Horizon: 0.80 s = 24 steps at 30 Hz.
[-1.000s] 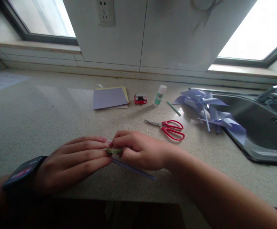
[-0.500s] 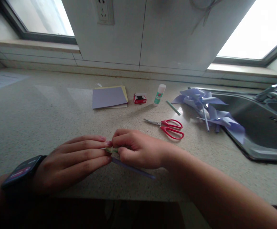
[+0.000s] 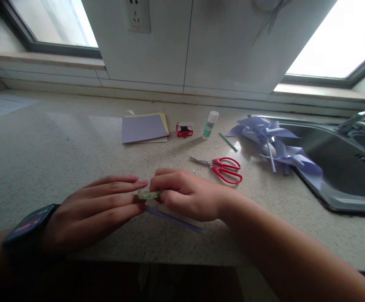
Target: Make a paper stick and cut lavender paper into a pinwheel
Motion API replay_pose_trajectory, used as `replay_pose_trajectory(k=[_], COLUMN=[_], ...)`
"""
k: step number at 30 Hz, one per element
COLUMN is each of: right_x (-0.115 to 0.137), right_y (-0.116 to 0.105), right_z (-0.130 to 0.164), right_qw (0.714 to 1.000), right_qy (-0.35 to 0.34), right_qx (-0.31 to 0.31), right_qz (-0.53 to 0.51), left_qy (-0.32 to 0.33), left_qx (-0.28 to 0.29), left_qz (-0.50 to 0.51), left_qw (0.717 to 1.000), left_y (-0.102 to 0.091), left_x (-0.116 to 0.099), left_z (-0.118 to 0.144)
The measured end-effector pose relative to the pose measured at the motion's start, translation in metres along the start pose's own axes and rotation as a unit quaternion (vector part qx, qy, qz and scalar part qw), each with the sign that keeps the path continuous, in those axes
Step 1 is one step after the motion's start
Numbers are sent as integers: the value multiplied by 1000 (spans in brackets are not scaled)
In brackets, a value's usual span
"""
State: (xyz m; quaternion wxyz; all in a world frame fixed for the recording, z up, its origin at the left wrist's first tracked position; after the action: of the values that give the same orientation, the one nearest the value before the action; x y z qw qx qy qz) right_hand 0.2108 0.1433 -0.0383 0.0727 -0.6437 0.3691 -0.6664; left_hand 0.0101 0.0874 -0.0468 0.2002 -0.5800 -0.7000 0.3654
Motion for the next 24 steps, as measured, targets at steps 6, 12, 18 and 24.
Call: replay_pose_trajectory(k=[6,12,18,24], right_x=[-4,-4,-4,0], right_y=[4,5,2,8], right_z=[-4,-6,-3,-9], right_qw=[999,998,999,997], right_qy=[20,24,22,50], right_qx=[-11,6,9,-10], right_qz=[42,50,40,65], left_qy=[20,23,17,25], left_qx=[-4,6,-3,-6], left_qz=[-8,-14,-14,-18], left_qw=[1000,1000,1000,1000], left_y=[1,-1,2,1], left_x=[-1,-2,-1,-3], left_z=[-1,-4,0,-2])
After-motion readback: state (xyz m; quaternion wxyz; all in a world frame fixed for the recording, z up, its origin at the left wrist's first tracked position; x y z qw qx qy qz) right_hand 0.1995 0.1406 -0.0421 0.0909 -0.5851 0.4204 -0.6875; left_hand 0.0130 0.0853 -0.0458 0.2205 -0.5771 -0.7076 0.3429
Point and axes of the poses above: each hand's wrist, its own z-axis away from the middle knuckle, its own y-axis out of the palm, x = y × z, the point moved 3 cm from there along -z, towards the middle knuckle, and after that the axes turned 4 degrees about z, right-handed, at the moved point
